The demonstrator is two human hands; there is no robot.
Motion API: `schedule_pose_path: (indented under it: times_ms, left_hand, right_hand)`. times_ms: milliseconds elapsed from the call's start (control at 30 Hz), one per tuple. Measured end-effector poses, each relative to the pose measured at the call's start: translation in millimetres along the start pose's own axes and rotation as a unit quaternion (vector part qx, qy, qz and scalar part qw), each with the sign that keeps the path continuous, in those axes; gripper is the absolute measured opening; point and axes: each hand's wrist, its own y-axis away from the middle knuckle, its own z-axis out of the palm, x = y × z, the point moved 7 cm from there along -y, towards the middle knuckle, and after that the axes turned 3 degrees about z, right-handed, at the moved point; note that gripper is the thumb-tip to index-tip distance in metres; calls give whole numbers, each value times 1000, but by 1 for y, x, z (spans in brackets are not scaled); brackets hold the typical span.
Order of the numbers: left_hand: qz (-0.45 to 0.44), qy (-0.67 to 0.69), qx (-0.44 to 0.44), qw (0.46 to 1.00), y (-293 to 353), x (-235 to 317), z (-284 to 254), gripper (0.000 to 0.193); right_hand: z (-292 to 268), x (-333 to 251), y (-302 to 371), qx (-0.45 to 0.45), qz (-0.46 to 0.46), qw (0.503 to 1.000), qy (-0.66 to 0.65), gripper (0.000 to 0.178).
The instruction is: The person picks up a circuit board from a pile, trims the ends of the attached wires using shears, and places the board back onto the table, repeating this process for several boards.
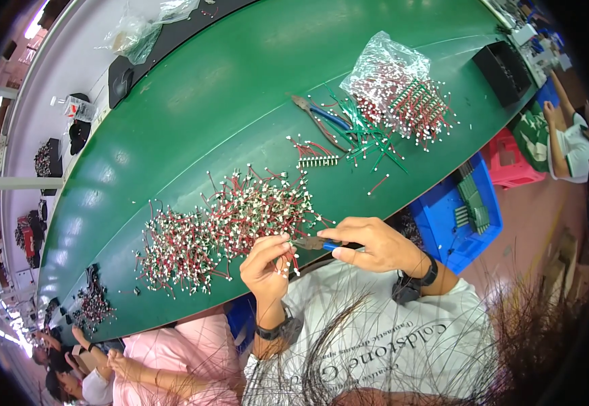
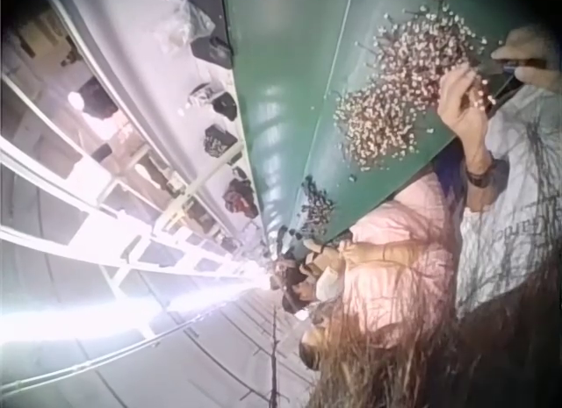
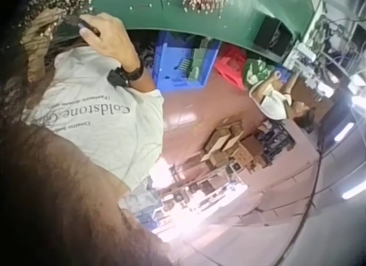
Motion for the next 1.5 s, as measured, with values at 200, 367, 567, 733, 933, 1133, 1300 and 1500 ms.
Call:
schedule_pose_path:
  times_ms: [200, 367, 567, 733, 933, 1133, 1300, 1500]
  left_hand:
    - [-11, 10, 6, 1000, 0, 3, 0, 12]
    - [-5, -12, 0, 1000, 1, 0, 1, 9]
    - [-8, 64, -15, 998, 3, -7, -1, 17]
    - [-83, 227, 3, 970, 10, -18, 7, 17]
    - [-182, 419, 77, 886, 21, -40, 12, 17]
    - [-122, 227, 70, 964, 15, -26, 1, 18]
    - [-110, 163, 51, 979, 12, -18, 4, 18]
    - [-95, 122, 41, 987, 13, -12, 2, 19]
  right_hand:
    - [1, 1, 0, 14, -7, 1000, 20, 38]
    - [3, 4, -1, -5, 1, 1000, 3, 36]
    - [5, 7, -3, -38, 0, 995, -95, 35]
    - [15, 20, 0, -90, 55, 972, -208, 32]
    - [22, 38, 7, -77, 146, 931, -326, 33]
    - [-2, 13, 0, 7, 7, 996, -94, 33]
    - [0, 1, 1, -26, 8, 995, -96, 35]
    - [-1, -1, 4, -25, 9, 996, -82, 35]
